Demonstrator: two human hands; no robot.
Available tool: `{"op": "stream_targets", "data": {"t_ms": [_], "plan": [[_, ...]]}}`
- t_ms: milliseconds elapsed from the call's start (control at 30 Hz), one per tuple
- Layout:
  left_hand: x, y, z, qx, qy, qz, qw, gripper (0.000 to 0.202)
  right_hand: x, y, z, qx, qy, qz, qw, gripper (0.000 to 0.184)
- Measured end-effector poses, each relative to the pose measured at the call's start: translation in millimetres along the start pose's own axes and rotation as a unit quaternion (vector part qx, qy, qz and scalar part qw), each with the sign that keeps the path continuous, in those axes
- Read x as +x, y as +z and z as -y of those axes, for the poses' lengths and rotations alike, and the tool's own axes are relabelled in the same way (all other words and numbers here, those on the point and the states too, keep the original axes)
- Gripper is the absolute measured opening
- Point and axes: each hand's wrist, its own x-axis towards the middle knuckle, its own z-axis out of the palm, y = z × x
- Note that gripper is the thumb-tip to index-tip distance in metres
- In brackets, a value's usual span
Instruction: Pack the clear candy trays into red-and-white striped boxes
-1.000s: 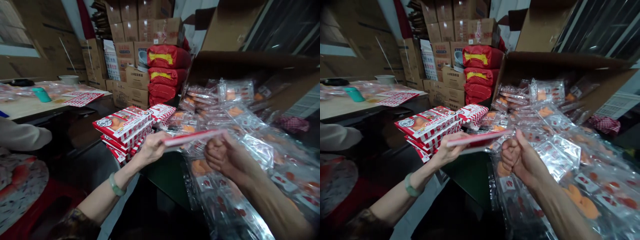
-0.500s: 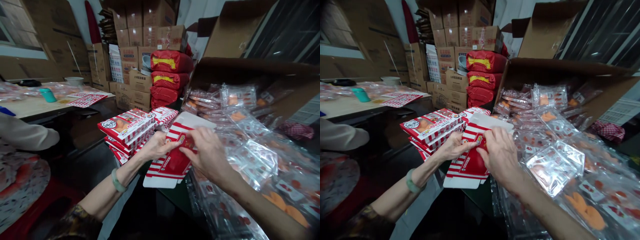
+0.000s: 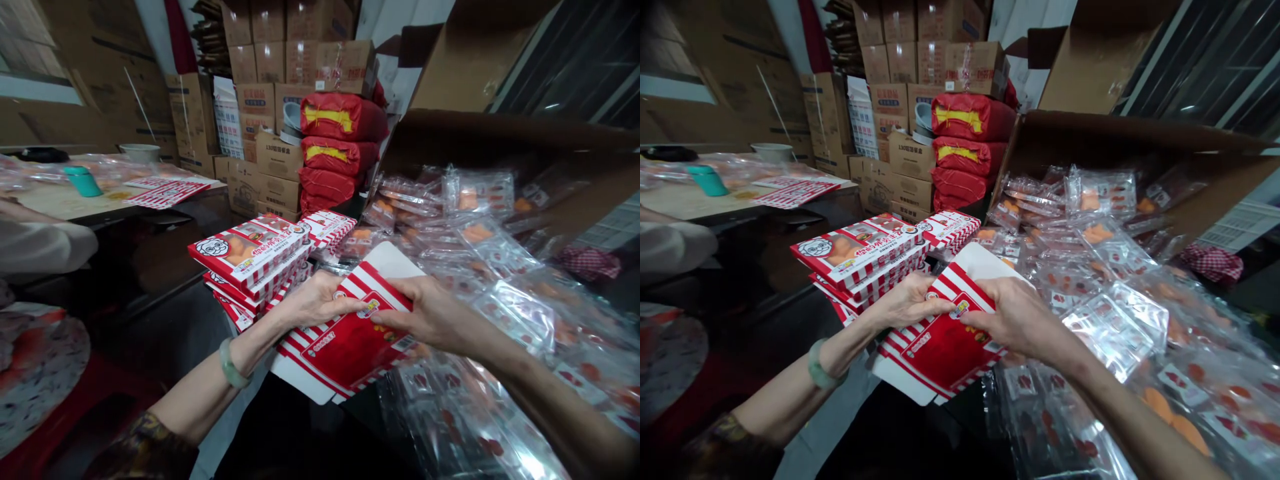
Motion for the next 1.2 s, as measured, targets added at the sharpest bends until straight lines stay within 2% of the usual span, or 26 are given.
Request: {"op": "stream_targets", "data": {"t_ms": [67,167,267,333,433,500,600,667,700,767,833,933,1000,1067,1100,1133,1200], "plan": [[0,1.9,0,0.026,-0.006,-0.005,1.0,0.04,2,-10,6,0.151,0.031,0.114,0.981,0.027],[-9,11.3,-4,0.146,-0.006,-0.071,0.987,0.045,4,-14,11,0.287,0.046,0.159,0.943,0.031],[-23,24.7,-6,0.28,0.015,-0.174,0.944,0.078,3,-7,9,0.296,0.007,0.169,0.94,0.026],[-29,29.6,-6,0.278,0.029,-0.185,0.942,0.098,3,-3,7,0.261,-0.036,0.17,0.949,0.023],[-27,25.4,-5,0.133,0.009,-0.117,0.984,0.102,5,-2,7,0.178,-0.13,0.134,0.966,0.019],[-23,17.0,-3,-0.001,-0.011,-0.065,0.998,0.09,7,-3,10,0.103,-0.198,0.092,0.97,0.018],[-20,4.5,8,-0.167,-0.061,0.052,0.983,0.063,9,-3,15,0.019,-0.257,0.062,0.964,0.017],[-22,0.9,18,-0.241,-0.102,0.148,0.954,0.059,9,-3,18,0.014,-0.269,0.087,0.959,0.017],[-24,1.1,23,-0.28,-0.115,0.176,0.937,0.062,10,-3,19,0.024,-0.275,0.106,0.955,0.018],[-26,4.6,29,-0.361,-0.136,0.17,0.907,0.068,11,-4,19,0.047,-0.281,0.142,0.948,0.018],[-26,9.4,28,-0.415,-0.172,0.115,0.886,0.07,11,-6,16,0.068,-0.26,0.177,0.947,0.015],[-19,13.1,17,-0.397,-0.225,0.034,0.889,0.063,5,-7,10,0.094,-0.154,0.195,0.964,0.015],[-10,12.9,11,-0.359,-0.232,-0.005,0.904,0.058,-1,-3,7,0.086,-0.097,0.135,0.982,0.02],[-1,12.4,11,-0.332,-0.224,-0.031,0.916,0.052,-8,2,8,0.024,-0.083,0.012,0.996,0.02],[3,12.3,12,-0.331,-0.216,-0.045,0.917,0.051,-10,5,9,-0.019,-0.09,-0.066,0.994,0.02],[6,12.3,15,-0.338,-0.209,-0.063,0.915,0.05,-12,7,10,-0.063,-0.103,-0.155,0.981,0.019],[12,12.1,24,-0.366,-0.192,-0.104,0.905,0.051,-14,13,9,-0.119,-0.126,-0.338,0.925,0.014]]}}
